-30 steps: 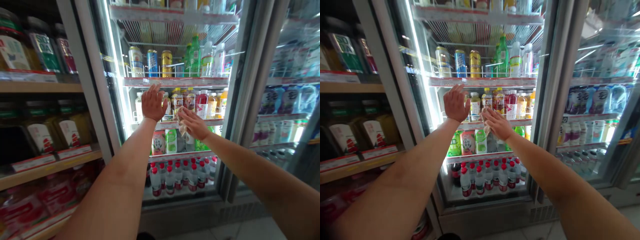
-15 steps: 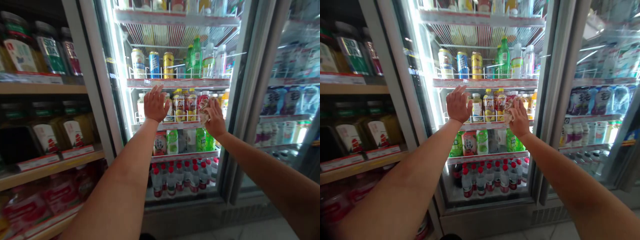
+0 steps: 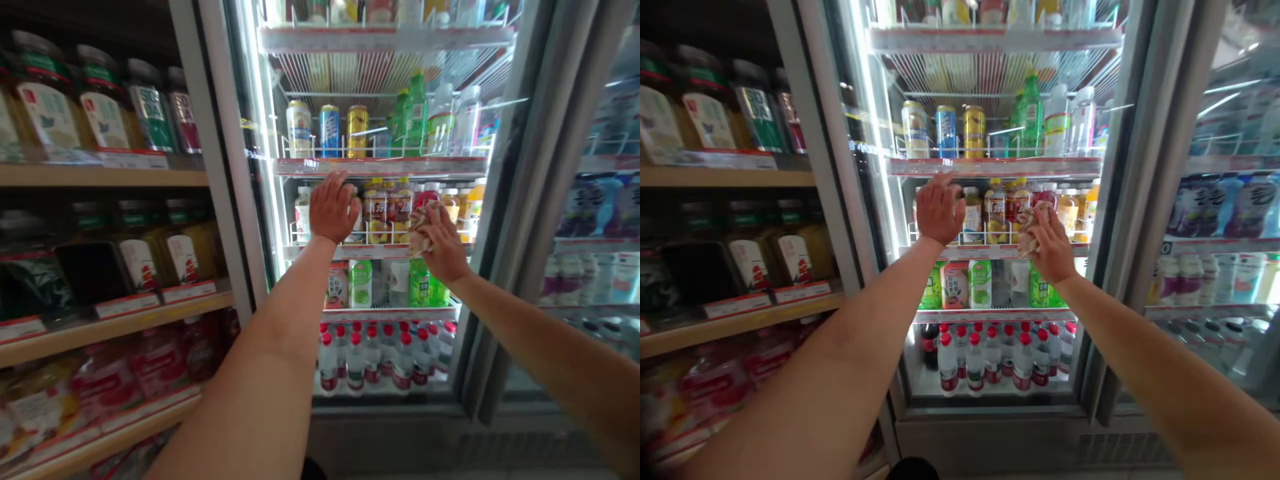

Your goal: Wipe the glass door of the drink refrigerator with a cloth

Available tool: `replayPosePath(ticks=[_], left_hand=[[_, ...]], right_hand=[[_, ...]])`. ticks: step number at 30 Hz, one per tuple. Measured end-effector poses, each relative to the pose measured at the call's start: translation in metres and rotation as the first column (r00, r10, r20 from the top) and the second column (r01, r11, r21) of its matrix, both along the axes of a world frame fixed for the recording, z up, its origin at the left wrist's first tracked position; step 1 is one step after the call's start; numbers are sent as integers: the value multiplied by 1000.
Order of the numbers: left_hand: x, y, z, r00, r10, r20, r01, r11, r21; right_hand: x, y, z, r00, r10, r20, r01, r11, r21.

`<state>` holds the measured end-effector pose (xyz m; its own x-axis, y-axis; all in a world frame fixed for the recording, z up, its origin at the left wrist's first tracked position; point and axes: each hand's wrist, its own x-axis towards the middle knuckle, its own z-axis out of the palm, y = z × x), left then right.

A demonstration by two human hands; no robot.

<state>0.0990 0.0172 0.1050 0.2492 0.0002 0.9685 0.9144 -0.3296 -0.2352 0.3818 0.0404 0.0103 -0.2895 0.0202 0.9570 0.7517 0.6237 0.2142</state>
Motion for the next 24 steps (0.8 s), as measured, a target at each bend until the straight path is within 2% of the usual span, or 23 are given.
replayPosePath(ticks=[2, 4, 6, 9, 11, 13, 15, 17, 19, 21, 22, 24], left_hand=[[-4, -3, -7, 1000, -1, -18, 1, 1000, -21], [-17, -12, -23, 997, 3, -77, -6, 999, -46], [-39, -27, -49, 982, 20, -187, -36, 996, -87], [-86, -62, -93, 931, 54, -360, -113, 983, -145], [-123, -89, -116, 917, 111, -384, -180, 972, -149], [-164, -113, -130, 927, 201, -316, -244, 964, -103], [-207, -136, -135, 924, 356, -140, -362, 932, -26], [-249, -155, -135, 834, 533, 139, -533, 845, -45], [-286, -172, -135, 671, 651, 355, -635, 752, -177], [-314, -186, -138, 553, 715, 428, -660, 689, -299], [-324, -191, -140, 526, 735, 428, -661, 670, -338], [-340, -198, -144, 530, 758, 379, -657, 650, -381]], right_hand=[[2, 2, 1, 1000, -14, -24, 14, 1000, 6], [1, 4, 0, 999, -36, -33, 37, 999, 27], [0, 7, -3, 998, -46, -35, 49, 995, 84], [-2, 12, -9, 997, -52, -48, 59, 984, 170], [-4, 17, -13, 996, -58, -61, 68, 981, 180], [-7, 21, -15, 995, -56, -78, 70, 980, 186], [-10, 25, -18, 994, -37, -104, 60, 972, 226], [-12, 28, -21, 992, -21, -126, 53, 965, 255], [-13, 32, -23, 991, -26, -129, 60, 962, 265], [-13, 35, -25, 992, -36, -117, 66, 961, 268], [-13, 36, -25, 993, -40, -115, 69, 963, 262], [-15, 36, -25, 970, -75, -232, 120, 975, 189]])
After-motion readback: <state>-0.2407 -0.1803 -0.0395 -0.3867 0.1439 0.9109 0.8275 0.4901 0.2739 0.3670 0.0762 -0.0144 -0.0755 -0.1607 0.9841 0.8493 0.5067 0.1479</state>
